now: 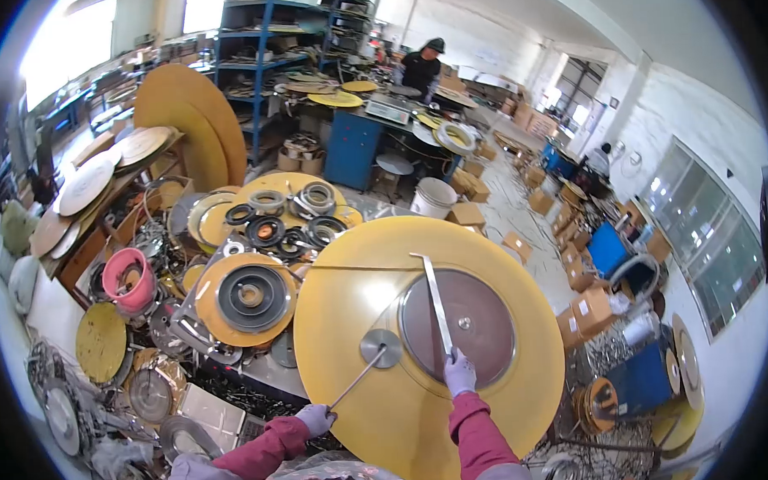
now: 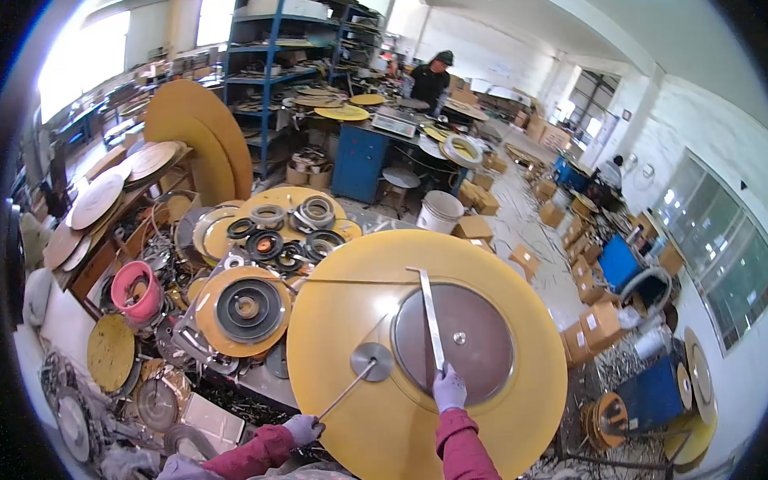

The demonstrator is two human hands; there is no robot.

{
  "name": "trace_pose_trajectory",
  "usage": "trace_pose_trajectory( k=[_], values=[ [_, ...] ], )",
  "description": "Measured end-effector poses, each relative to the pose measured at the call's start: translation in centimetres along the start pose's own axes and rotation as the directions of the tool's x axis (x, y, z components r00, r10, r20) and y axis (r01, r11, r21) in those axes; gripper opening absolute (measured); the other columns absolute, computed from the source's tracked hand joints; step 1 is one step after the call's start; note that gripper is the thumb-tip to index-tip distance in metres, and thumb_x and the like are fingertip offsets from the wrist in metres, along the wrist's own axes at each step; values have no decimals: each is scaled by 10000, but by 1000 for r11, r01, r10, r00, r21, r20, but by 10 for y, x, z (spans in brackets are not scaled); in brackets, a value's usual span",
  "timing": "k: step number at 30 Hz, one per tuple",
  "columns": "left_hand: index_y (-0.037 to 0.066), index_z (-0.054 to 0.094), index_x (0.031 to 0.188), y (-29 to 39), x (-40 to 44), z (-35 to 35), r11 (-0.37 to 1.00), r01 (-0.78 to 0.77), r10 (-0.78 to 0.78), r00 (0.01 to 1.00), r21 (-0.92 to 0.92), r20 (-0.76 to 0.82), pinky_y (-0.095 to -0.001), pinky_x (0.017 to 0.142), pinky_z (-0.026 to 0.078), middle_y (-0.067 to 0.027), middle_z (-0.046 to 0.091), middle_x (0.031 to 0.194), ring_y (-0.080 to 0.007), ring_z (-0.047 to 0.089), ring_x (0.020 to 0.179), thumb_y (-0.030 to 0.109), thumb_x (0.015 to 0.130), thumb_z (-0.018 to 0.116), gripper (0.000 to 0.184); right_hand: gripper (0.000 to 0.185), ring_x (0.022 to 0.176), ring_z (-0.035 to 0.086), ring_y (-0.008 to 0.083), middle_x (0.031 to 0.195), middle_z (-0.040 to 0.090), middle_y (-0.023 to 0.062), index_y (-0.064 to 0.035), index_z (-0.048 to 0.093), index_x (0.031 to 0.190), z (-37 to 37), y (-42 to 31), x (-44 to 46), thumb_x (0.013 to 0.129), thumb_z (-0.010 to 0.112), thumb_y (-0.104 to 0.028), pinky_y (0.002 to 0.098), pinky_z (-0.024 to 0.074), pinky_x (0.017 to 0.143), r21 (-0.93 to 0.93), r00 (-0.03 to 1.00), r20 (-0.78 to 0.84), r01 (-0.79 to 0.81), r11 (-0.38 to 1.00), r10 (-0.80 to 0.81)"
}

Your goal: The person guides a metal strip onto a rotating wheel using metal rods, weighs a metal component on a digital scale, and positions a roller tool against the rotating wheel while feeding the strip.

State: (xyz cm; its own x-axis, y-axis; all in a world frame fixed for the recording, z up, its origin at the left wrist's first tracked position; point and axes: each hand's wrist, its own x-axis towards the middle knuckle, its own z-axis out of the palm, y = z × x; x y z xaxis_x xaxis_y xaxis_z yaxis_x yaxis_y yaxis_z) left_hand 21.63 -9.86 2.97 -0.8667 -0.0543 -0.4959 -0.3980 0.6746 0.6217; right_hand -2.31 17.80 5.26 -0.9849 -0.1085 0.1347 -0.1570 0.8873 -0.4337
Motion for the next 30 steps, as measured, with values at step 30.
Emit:
trace_pose_trajectory(
  k=[30],
  values=[
    [-11,612,883,-9,8,21,998,-60,59,998,23,18,-441,761,468,-239,623,868,-381,603,849,349,862,476,385,318,869,597,386,920,624,236,-38,560,1095,5,-8,2,849,504,-230,459,461,779,-4,999,37,19,1000,-19]
  ],
)
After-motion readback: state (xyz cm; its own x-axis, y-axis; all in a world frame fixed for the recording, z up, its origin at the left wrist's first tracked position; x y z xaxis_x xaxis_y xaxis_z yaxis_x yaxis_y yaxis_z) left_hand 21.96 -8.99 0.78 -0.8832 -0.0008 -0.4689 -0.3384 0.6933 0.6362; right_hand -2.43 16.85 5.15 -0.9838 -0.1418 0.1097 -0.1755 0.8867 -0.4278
